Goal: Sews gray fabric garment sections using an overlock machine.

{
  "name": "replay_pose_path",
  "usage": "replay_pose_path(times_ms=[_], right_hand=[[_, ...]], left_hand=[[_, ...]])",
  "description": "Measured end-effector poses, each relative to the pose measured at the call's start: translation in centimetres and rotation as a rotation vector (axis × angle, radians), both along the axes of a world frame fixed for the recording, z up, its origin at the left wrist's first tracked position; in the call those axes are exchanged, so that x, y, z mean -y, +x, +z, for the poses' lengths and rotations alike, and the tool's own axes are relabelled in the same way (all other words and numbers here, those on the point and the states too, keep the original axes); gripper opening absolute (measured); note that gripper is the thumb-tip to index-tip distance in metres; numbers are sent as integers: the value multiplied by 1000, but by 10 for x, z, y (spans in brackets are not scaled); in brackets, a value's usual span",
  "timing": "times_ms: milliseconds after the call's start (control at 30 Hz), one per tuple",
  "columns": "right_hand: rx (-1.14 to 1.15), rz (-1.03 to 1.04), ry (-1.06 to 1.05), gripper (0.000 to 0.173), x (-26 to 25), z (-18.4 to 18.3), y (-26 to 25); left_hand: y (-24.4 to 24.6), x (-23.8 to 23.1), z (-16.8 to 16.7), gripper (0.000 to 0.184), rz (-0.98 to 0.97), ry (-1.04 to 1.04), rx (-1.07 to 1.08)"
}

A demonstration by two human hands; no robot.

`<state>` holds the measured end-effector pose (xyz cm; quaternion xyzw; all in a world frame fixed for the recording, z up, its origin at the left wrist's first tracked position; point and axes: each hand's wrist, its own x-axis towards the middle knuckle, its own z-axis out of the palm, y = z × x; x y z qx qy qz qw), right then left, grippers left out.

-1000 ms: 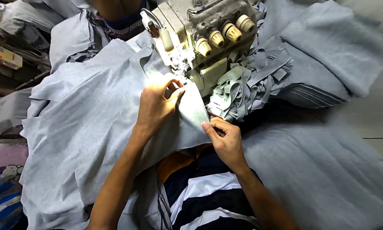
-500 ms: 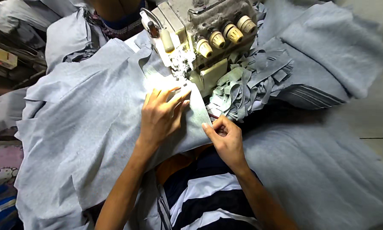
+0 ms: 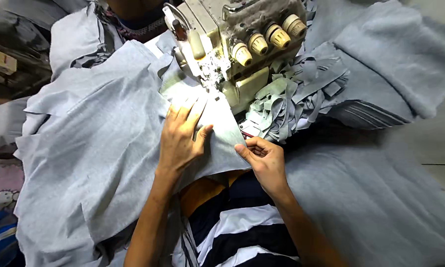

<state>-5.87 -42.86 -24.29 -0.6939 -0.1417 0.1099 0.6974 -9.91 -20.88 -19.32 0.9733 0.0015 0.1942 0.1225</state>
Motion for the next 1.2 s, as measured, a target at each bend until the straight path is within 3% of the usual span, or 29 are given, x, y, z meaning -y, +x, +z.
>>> replay_pose_path(times_ms=[200, 400, 533, 600, 633, 733, 767, 833, 900, 967, 1033, 1133, 1200], right_hand=[[21, 2, 4, 9, -6, 1, 6], [-31, 45, -118, 14, 8, -8, -4], [-120, 33, -80, 14, 16, -11, -8], [-135, 36, -53, 13, 18, -12, -6], [-139, 44, -36, 14, 19, -11, -5], [-183, 87, 30, 17, 22, -10, -1], [-202, 104, 49, 17, 23, -9, -1], [-252, 136, 94, 15, 26, -5, -1], [-283, 162, 133, 13, 28, -1, -1], [-286, 183, 121, 12, 29, 0, 1], [-207, 194, 0, 12, 34, -2, 4], [121, 21, -320, 14, 46, 2, 12], [332, -120, -443, 15, 56, 8, 27]], left_hand=[[6, -6, 6, 54, -51, 44, -34], [-1, -9, 6, 57, -46, 57, -62], [-32, 19, 9, 38, 83, -13, 178], [-63, 52, -4, 24, 94, -300, 235], [-77, 68, -14, 23, 85, -512, 130], [-94, 86, -52, 48, -33, -1160, -404], [-95, 86, -67, 57, -77, -1358, -441], [-95, 89, -83, 66, -120, -1764, -279], [-96, 98, -80, 53, -46, -2119, 81], [-96, 101, -68, 34, 96, -2212, 419], [-104, 103, -62, 22, 252, -2087, 529], [-126, 114, -78, 31, 357, -1949, 412], [-145, 116, -101, 21, 318, -1927, 254]])
